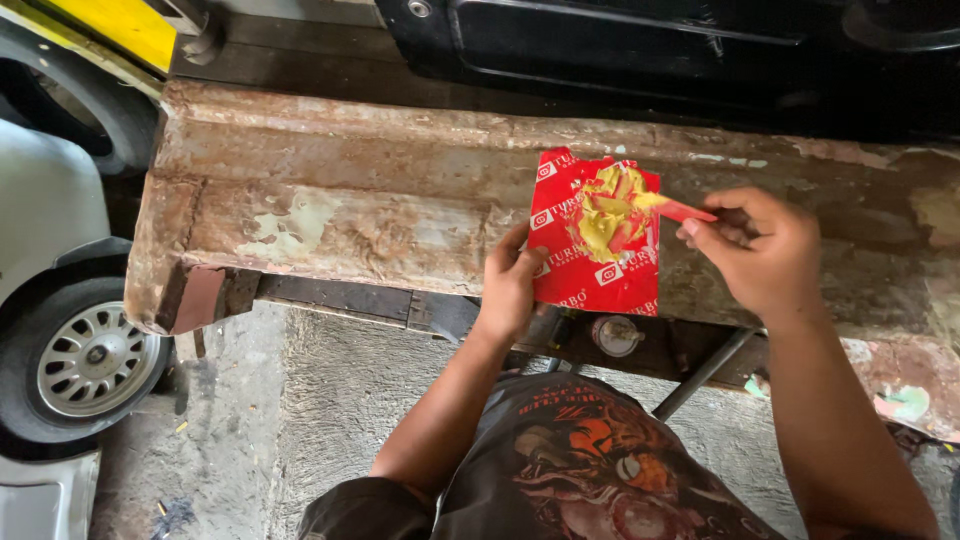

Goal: The person pours a white paste from a red can onto a red paper sheet, then uses a small red spatula to mix the paste with a yellow substance from a small tube. The person continues mixing the two substances together on the paper.

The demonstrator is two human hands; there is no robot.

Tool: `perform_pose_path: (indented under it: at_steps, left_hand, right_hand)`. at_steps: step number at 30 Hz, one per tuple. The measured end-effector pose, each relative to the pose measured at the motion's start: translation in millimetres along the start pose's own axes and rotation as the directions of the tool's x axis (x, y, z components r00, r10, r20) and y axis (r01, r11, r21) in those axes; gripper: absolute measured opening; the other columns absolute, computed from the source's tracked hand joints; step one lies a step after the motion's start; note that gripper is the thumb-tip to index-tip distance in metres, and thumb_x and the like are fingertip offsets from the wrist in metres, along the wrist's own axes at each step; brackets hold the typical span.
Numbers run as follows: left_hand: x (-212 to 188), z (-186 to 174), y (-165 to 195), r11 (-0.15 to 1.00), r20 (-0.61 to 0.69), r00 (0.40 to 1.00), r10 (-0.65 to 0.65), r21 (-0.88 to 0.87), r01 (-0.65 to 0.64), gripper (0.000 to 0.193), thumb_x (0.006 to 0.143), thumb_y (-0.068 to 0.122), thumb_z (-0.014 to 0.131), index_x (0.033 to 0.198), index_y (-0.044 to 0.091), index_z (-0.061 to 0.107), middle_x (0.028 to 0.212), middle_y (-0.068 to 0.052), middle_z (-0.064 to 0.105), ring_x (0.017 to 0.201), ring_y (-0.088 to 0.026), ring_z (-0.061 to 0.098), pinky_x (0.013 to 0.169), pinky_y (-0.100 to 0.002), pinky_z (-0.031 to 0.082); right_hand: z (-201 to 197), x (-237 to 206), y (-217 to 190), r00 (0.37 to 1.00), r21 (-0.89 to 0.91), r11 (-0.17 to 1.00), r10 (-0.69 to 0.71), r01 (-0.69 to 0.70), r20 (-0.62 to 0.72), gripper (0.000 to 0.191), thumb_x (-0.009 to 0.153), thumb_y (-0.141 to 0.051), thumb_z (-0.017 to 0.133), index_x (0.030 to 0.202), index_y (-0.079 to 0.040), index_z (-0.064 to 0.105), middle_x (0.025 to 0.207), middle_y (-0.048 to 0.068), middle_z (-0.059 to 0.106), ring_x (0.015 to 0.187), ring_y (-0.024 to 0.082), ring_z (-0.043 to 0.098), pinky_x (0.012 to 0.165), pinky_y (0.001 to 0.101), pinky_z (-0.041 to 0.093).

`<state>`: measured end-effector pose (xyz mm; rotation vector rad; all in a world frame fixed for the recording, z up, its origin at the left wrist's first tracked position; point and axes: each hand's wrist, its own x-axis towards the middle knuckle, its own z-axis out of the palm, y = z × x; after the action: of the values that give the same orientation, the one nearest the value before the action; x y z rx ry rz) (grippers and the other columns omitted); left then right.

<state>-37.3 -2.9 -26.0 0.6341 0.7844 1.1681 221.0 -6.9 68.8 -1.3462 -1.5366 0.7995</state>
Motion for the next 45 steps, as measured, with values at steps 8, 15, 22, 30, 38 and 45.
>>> perform_pose_path:
  at_steps: [8, 15, 22, 30, 38, 45]
  left_hand:
    - [8, 10, 9, 0.976, -0.036, 0.989, -0.141, -0.172, 0.133, 0.048, 0.094, 0.007, 0.049, 0.138, -0.011, 0.052, 0.083, -0.009, 0.066, 0.044, -0.011, 0.05, 0.033, -0.026, 0.032]
    - [8, 15, 8, 0.964, 0.016, 0.989, -0.144, -0.225, 0.144, 0.045, 0.095, 0.006, 0.058, 0.137, -0.009, 0.053, 0.089, -0.008, 0.067, 0.048, -0.007, 0.052, 0.034, -0.023, 0.031]
    - [8, 16, 10, 0.952, -0.01, 0.986, -0.166, -0.264, 0.158, 0.044, 0.095, 0.006, 0.06, 0.137, -0.006, 0.053, 0.091, -0.008, 0.067, 0.051, -0.007, 0.055, 0.035, -0.022, 0.031]
    - [6, 18, 11, 0.975, -0.03, 0.993, -0.116, -0.196, 0.108, 0.041, 0.095, 0.005, 0.06, 0.134, -0.006, 0.054, 0.087, -0.007, 0.067, 0.048, -0.007, 0.053, 0.034, -0.024, 0.031]
    - [6, 20, 9, 0.972, -0.021, 0.997, -0.069, -0.226, 0.062, 0.041, 0.096, 0.004, 0.059, 0.134, -0.005, 0.052, 0.087, -0.007, 0.067, 0.047, -0.008, 0.054, 0.034, -0.025, 0.032]
    - [7, 15, 1, 0.945, 0.075, 0.996, -0.046, -0.319, 0.068, 0.037, 0.099, 0.005, 0.059, 0.134, -0.006, 0.052, 0.093, -0.009, 0.069, 0.048, -0.007, 0.053, 0.035, -0.023, 0.032]
  right_hand:
    - [-2, -9, 1, 0.904, -0.406, 0.825, -0.427, 0.394, 0.011, 0.02, 0.095, 0.006, 0.082, 0.106, 0.0, 0.066, 0.109, 0.014, 0.073, 0.1, 0.021, 0.073, 0.086, 0.0291, 0.058]
    - [2, -13, 14, 0.854, -0.523, 0.718, -0.52, 0.459, 0.036, 0.022, 0.087, 0.012, 0.075, 0.105, -0.001, 0.072, 0.117, 0.015, 0.073, 0.103, 0.025, 0.074, 0.083, 0.0328, 0.061]
    - [0, -15, 23, 0.922, -0.447, 0.819, -0.387, 0.359, 0.031, 0.026, 0.088, 0.009, 0.079, 0.111, -0.003, 0.076, 0.13, 0.02, 0.072, 0.098, 0.018, 0.074, 0.071, 0.024, 0.058]
    - [-1, -25, 29, 0.998, 0.135, 0.99, -0.019, 0.026, -0.055, 0.031, 0.093, 0.011, 0.057, 0.117, 0.001, 0.073, 0.119, 0.013, 0.072, 0.099, 0.018, 0.067, 0.086, 0.0268, 0.052]
    - [6, -17, 41, 0.928, 0.647, 0.697, 0.37, -0.309, 0.045, 0.037, 0.093, 0.003, 0.066, 0.13, -0.003, 0.068, 0.099, 0.012, 0.072, 0.083, 0.021, 0.067, 0.067, 0.0342, 0.05]
    - [11, -21, 54, 0.922, 0.798, 0.502, 0.353, -0.332, 0.161, 0.033, 0.096, 0.001, 0.066, 0.129, 0.001, 0.068, 0.101, 0.01, 0.072, 0.08, 0.018, 0.063, 0.069, 0.0324, 0.047]
